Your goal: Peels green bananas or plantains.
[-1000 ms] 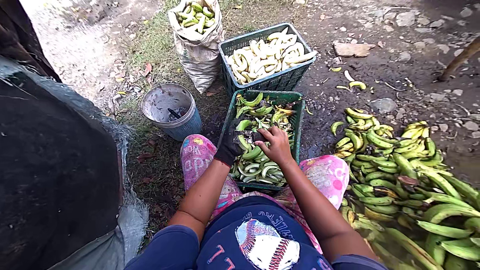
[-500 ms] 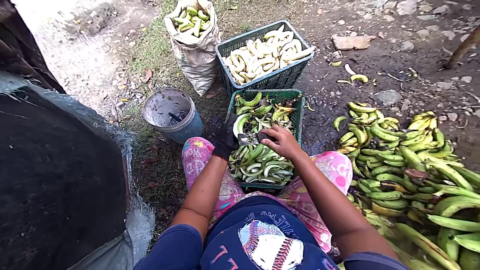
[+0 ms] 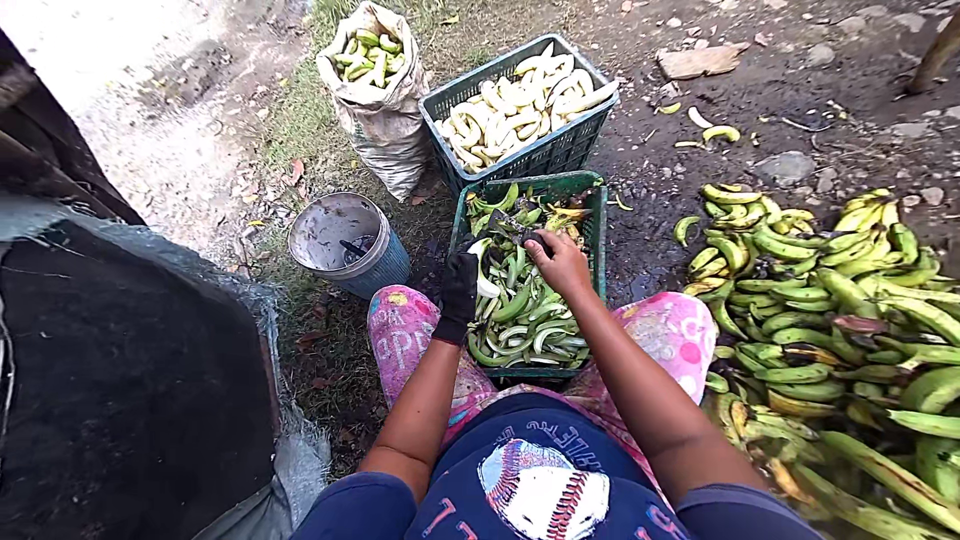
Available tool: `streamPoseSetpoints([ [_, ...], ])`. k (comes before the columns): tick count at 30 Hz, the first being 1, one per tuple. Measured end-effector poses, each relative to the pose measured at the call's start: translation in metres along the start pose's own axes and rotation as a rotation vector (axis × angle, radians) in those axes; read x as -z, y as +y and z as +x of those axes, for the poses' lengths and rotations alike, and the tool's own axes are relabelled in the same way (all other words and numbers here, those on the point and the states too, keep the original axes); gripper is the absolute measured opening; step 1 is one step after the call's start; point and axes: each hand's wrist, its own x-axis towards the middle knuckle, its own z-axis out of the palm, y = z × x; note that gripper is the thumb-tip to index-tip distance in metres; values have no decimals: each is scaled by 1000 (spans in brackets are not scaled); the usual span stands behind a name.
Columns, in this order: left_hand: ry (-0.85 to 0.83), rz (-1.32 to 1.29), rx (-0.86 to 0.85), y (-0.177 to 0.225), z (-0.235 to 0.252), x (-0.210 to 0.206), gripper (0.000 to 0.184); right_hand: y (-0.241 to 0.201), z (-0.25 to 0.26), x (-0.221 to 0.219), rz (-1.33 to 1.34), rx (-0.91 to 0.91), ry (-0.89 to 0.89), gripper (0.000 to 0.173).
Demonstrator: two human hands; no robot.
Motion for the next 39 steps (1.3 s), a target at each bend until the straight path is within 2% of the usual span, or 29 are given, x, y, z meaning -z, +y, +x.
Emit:
streamPoseSetpoints([
  [5, -28, 89, -75, 10, 1, -6, 64, -1, -19, -44, 17, 157, 87, 54],
  [8, -10, 51, -68, 12, -6, 2, 64, 23, -10, -41, 59, 2, -47, 52],
  [10, 24, 39, 18, 17, -4, 9, 55, 44, -6, -35, 33, -100, -103, 50],
  [12, -4, 37, 113, 13, 1, 14, 46, 51, -9, -32, 65, -103, -116, 50],
  [13, -71, -6, 172, 8, 1, 17, 46, 49, -14, -31, 90, -78, -123, 50],
  [15, -207, -250, 281, 2, 0, 19, 41, 43, -23, -30, 131, 30, -125, 47],
  [17, -289, -477, 380, 3, 4, 14, 37, 38, -26, -29, 100, 159, -108, 46],
  [18, -306, -492, 406, 4, 5, 13, 39, 37, -27, -28, 53, 214, -89, 47],
  [21, -307, -415, 391, 7, 5, 10, 46, 36, -28, -30, -104, 311, -54, 51],
  [23, -291, -321, 324, 12, -2, 5, 42, 37, -26, -32, -141, 317, -50, 51],
  [25, -278, -56, 187, 10, -11, 0, 40, 37, -17, -29, -173, 291, -7, 50],
  [27, -254, -20, 284, 11, -22, -6, 42, 35, -7, -22, -225, 210, 65, 50],
  [29, -199, -172, 419, 14, -26, -9, 44, 31, 0, -15, -230, 153, 178, 52],
  [32, -103, -208, 582, -1, -23, -5, 53, 28, -2, -10, -166, 224, 237, 53],
  [34, -166, -104, 572, -6, -22, 4, 51, 34, 0, -5, -213, 206, 135, 54],
  [37, -335, -3, 532, -8, -25, 17, 47, 48, 11, 17, -523, -147, -300, 60],
  [39, -442, -52, 570, -3, -18, 23, 47, 57, 12, 34, -573, -273, -384, 65],
])
